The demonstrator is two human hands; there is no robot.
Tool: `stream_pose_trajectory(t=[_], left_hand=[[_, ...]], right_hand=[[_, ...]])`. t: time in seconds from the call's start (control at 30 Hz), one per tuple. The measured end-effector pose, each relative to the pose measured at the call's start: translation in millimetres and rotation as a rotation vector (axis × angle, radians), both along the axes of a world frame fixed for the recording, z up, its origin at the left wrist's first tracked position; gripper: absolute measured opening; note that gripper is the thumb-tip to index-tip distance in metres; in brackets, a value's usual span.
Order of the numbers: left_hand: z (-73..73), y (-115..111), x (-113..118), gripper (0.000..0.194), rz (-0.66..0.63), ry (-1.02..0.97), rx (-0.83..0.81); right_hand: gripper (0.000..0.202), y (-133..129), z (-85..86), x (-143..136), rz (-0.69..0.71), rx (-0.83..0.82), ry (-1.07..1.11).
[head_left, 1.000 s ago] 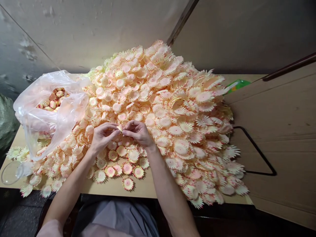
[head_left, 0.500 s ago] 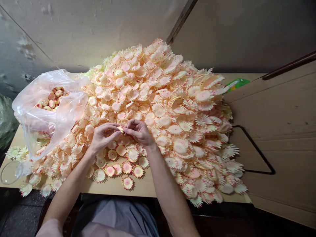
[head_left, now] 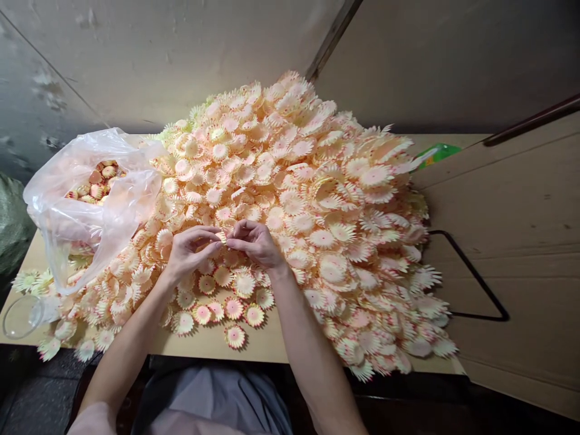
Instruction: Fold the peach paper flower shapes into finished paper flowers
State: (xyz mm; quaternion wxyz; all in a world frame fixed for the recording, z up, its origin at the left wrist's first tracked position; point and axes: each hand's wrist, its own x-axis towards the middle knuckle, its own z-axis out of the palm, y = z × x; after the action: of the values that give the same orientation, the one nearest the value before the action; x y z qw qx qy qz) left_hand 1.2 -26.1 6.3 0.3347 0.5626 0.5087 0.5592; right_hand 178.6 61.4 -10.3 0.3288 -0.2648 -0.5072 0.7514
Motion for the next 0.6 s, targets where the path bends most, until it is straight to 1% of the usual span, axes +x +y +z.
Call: stream_pose_trajectory(t=[0.17, 0.6], left_hand=[[-0.4, 0.4, -0.4, 0.017, -0.008, 0.002, 0.011], [-2.7, -0.2, -0.7, 0.015, -0.008, 0.001, 0.004]], right_hand=[[0.03, -0.1, 1.0, -0.2, -0.014, -0.008, 0.003], [0.028, 0.5, 0.5, -0.3, -0.008, -0.02, 0.032]])
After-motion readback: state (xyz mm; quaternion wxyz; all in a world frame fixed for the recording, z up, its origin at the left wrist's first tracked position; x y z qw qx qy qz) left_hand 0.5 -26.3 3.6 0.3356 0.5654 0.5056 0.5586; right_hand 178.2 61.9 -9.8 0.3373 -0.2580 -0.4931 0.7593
